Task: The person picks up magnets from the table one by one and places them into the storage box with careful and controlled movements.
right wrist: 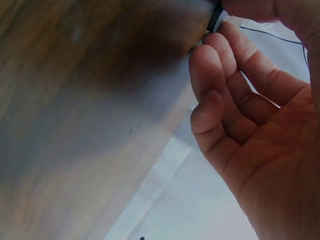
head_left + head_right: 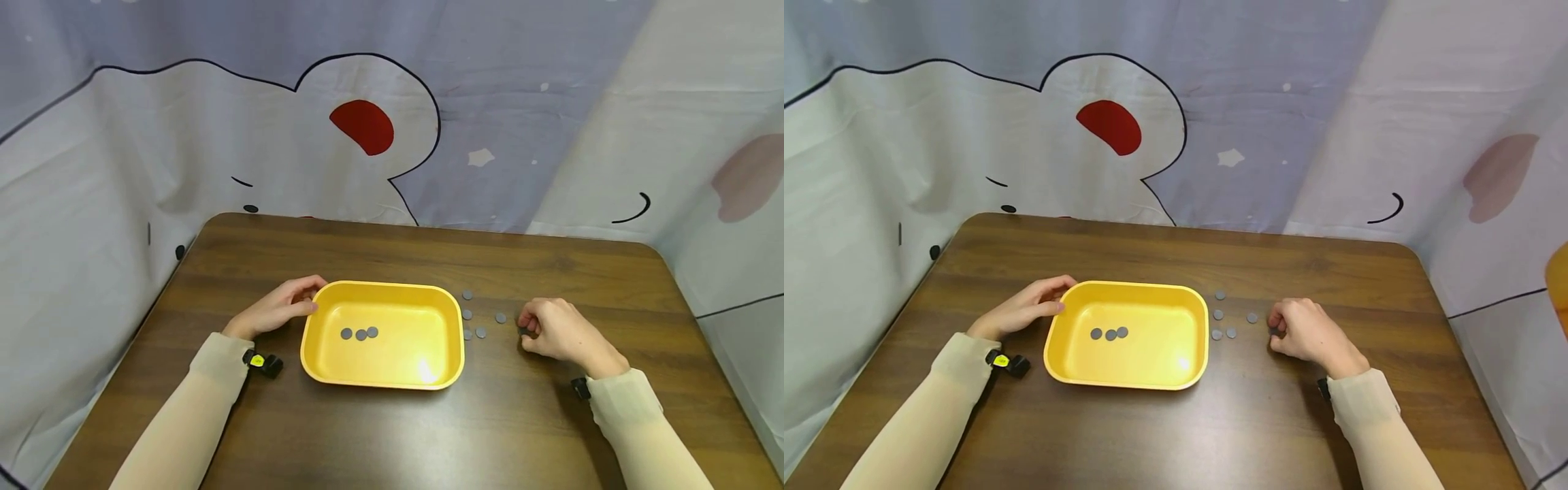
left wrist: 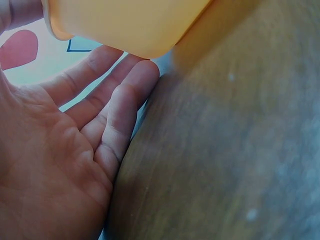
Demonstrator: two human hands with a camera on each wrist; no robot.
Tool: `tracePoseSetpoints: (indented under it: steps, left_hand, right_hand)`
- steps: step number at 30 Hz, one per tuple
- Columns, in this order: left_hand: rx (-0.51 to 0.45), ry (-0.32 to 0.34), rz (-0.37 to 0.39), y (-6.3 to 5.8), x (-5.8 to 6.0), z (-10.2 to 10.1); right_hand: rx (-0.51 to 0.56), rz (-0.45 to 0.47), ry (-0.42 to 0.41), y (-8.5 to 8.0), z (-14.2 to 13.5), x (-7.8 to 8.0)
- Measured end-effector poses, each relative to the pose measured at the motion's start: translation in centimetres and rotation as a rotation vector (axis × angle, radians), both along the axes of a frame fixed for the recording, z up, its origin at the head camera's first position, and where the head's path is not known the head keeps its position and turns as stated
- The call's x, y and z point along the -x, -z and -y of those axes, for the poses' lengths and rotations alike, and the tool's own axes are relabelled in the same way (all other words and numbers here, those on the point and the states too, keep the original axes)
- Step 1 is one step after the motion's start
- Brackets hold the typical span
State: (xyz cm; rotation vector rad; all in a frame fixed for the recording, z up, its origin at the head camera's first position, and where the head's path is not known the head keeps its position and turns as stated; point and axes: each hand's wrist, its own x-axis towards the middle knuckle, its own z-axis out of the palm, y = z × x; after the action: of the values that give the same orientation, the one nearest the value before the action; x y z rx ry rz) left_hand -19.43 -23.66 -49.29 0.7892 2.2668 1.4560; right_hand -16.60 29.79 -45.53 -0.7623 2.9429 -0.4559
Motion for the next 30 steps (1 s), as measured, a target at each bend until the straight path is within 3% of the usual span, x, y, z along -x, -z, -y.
tracePoseSetpoints:
  steps: [11, 22, 30]
  left_hand:
    - [0.001, 0.003, -0.002, -0.1, 0.1, -0.1]
    - [-0.007, 0.013, 0.0, 0.0, 0.2, 0.0]
    - [-0.006, 0.011, -0.001, 0.0, 0.2, 0.0]
  right_hand:
    - [0.069, -0.037, -0.042, -0.4, 1.2, 0.0]
    - [0.155, -0.102, -0.084, -3.1, 4.5, 0.6]
    - [0.215, -0.096, -0.131, -5.1, 7.6, 1.2]
